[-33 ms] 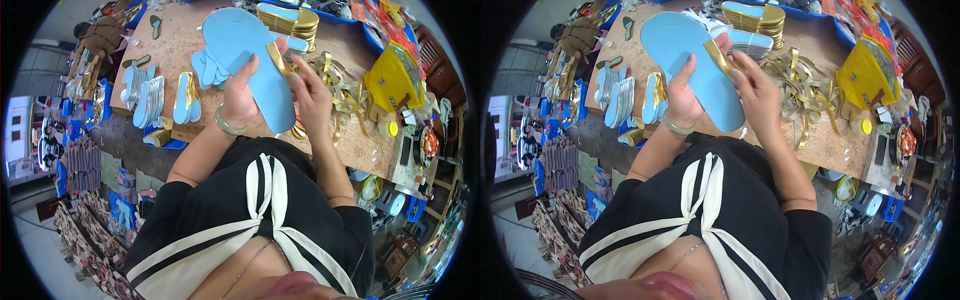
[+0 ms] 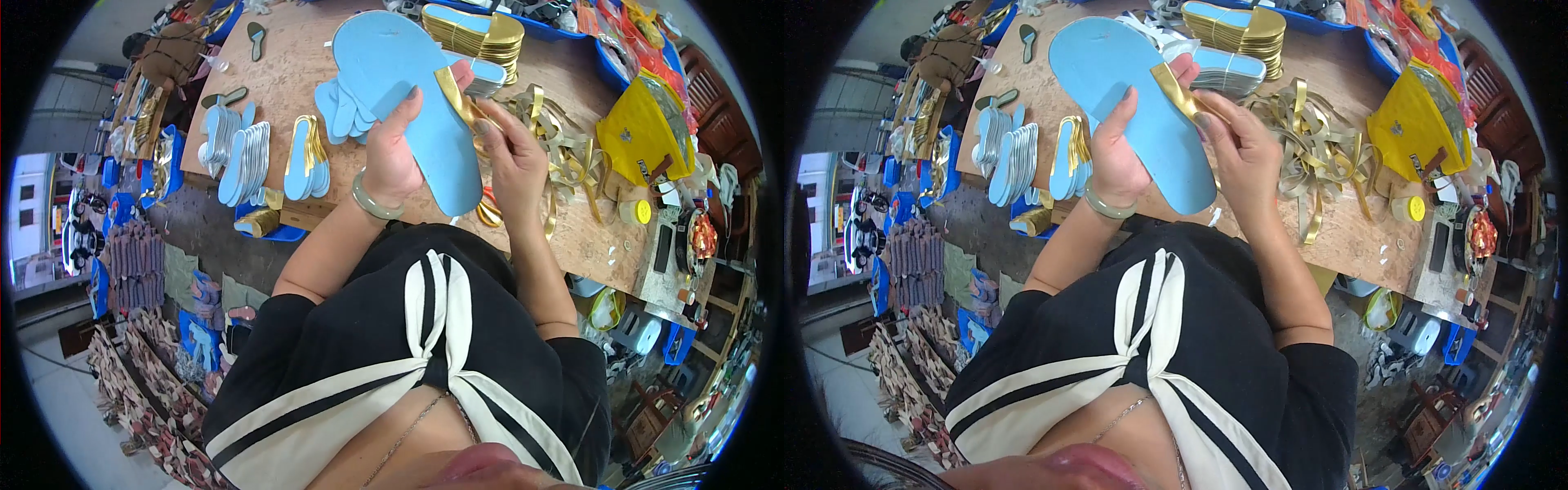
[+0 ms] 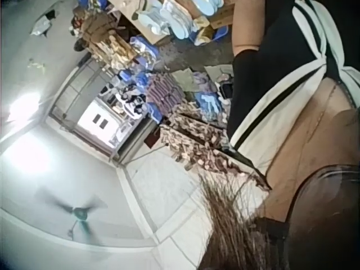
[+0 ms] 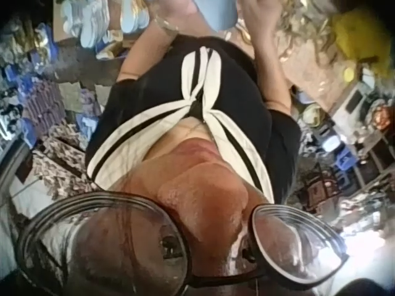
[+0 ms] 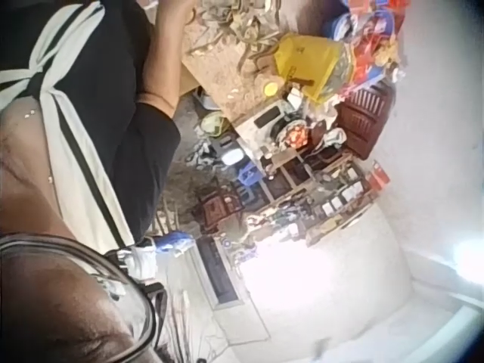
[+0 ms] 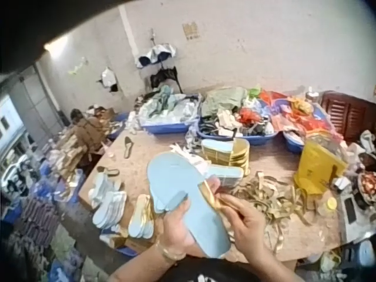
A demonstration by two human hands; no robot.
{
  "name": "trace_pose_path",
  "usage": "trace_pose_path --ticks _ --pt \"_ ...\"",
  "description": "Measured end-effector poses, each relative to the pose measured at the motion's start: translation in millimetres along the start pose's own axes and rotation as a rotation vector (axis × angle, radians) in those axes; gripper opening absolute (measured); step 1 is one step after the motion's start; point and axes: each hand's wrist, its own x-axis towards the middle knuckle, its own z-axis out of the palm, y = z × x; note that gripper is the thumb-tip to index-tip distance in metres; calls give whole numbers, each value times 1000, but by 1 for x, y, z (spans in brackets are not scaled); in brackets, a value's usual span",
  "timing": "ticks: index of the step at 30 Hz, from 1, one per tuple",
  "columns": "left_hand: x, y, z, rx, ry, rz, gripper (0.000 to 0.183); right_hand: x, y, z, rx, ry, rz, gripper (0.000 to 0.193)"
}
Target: Applying decorative gold trim to blue shoe insoles and cutting components.
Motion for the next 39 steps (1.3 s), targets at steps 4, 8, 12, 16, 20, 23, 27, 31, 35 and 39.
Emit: trace_pose_path --ticks 4,8,12,16,20,23,27,31,35,39 --pt "-2 1 -8 -94 -25 -59 55 7 14 -4 123 -43 151 16" --pt "-4 3 -11 -66 80 0 53 -3 16 1 343 -106 433 16" --pt "-5 3 -7 -93 84 65 44 -10 19 0 411 -133 493 17" --pt "-8 6 0 -72 136 97 44 -18 20 8 398 -75 513 18" --pt "-11 7 -7 -6 130 90 42 -18 18 11 293 -116 478 17" --pt "-12 4 -11 17 89 51 42 -16 20 14 96 -203 333 17" --pt "-12 6 -8 55 89 10 40 -1 22 0 -171 -388 88 17" --pt "-12 1 -5 130 152 -44 37 24 21 -3 22 -427 164 17" --pt "-5 12 -16 212 141 -147 35 26 22 5 134 -484 276 22" --pt "3 35 -32 374 81 -531 34 49 25 -6 18 -597 395 27"
